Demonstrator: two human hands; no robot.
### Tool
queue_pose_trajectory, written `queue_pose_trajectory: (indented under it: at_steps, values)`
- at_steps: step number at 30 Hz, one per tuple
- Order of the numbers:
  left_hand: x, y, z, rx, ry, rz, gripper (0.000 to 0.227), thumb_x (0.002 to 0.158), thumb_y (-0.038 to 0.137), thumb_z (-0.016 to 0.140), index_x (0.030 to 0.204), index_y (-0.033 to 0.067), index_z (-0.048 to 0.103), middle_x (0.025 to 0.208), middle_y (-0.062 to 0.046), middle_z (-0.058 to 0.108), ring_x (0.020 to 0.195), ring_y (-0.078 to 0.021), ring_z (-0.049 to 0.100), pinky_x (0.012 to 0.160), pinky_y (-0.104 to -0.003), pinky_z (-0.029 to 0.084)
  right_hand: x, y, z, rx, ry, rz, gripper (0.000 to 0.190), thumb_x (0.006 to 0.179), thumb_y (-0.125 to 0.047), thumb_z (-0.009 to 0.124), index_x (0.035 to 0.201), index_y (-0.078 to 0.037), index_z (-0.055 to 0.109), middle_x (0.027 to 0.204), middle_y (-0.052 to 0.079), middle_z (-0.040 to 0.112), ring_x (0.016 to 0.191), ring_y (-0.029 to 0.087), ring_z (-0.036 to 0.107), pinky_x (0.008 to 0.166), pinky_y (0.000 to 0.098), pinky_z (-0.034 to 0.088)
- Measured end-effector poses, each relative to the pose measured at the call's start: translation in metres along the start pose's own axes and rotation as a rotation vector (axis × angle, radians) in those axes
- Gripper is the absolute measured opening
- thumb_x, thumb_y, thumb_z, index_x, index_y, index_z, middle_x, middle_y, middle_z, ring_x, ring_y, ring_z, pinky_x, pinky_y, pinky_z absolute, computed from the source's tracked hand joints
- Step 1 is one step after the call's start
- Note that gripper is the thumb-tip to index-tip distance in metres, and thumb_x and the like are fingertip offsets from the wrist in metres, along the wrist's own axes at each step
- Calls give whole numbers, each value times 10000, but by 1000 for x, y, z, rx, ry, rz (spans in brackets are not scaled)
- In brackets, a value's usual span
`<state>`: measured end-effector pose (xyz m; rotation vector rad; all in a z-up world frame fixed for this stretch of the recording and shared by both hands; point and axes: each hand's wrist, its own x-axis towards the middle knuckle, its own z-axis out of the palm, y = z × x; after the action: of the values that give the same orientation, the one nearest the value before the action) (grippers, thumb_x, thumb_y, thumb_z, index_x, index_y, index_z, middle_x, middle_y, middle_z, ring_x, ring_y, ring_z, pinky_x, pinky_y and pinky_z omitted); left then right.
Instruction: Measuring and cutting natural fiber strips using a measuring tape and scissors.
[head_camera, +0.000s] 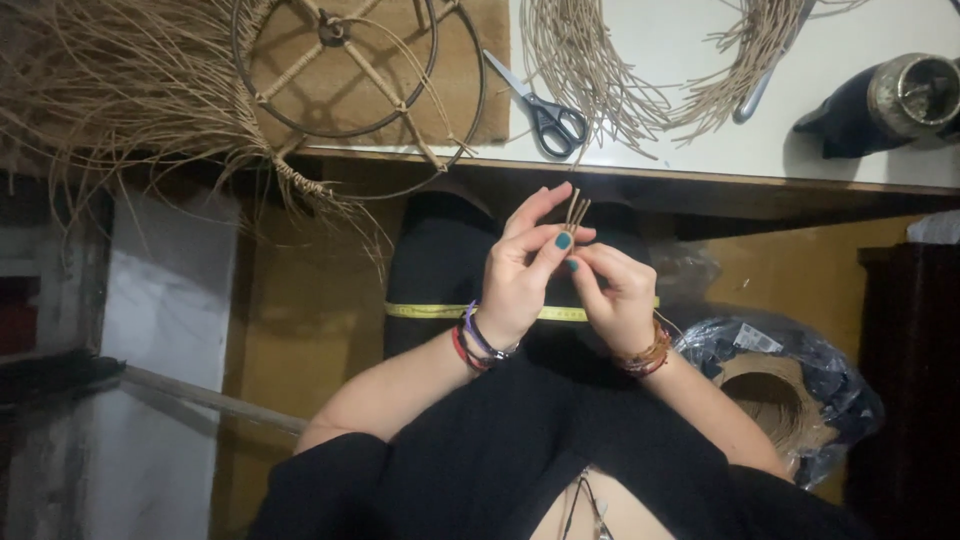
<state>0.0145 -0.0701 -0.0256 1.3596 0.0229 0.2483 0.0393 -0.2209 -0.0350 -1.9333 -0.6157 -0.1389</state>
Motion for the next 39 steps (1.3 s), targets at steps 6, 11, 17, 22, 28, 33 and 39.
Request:
queue_pose_trajectory:
  at_steps: [6,11,17,22,28,33,39]
  values:
    - [2,-12,9,44,-5,12,175,1041,185,621,1050,123,785,1405,-89,619,1491,-313,410,1231,-475,315,8,-8,0,369,-67,248,160,1010,-48,600,1048,36,730,875,90,713,975,150,568,822,417,555]
    - [23,-36,7,-878,225,-243,165,1088,171,540,1104,82,678,1274,-141,708,1228,-306,656,1015,-440,577,1,8,-4,496,-118,449,204,1018,-113,599,1046,2,765,605,-27,545,539,15,453,488,178,379]
    - [51,-20,-76,-915,520,-216,166,1057,241,557,1099,174,703,1062,-29,770,876,-140,732,769,-251,598,-8,22,-66,63,-277,348,155,976,-121,670,994,-34,797,822,165,730,785,241,656,777,406,529]
    - [37,-22,-117,-770,582,-132,172,1069,250,552,1144,172,685,1077,-49,767,868,-138,706,780,-244,573,-9,24,-96,-52,-392,443,160,956,-122,673,992,-44,808,823,166,770,772,245,699,792,415,543]
    - [15,22,-109,743,595,374,458,1080,251,526,1441,-16,431,1457,-261,404,1375,-405,377,1161,-543,301,7,10,-85,-156,-491,369,143,948,-119,675,952,-54,803,802,149,771,761,329,735,770,429,560]
    - [-20,30,-27,1467,326,648,941,948,303,768,1617,-59,213,1583,-479,-4,1446,-690,-28,1123,-840,38,25,-2,-59,-288,-628,185,147,955,-192,656,910,-96,757,766,118,733,776,374,719,729,439,572]
    - [7,-23,-21,1172,-448,499,301,969,430,598,933,155,714,966,-67,735,1157,-280,638,1167,-629,228,32,0,-53,-414,-632,60,165,959,-218,648,836,-129,712,725,54,671,729,311,699,672,417,554]
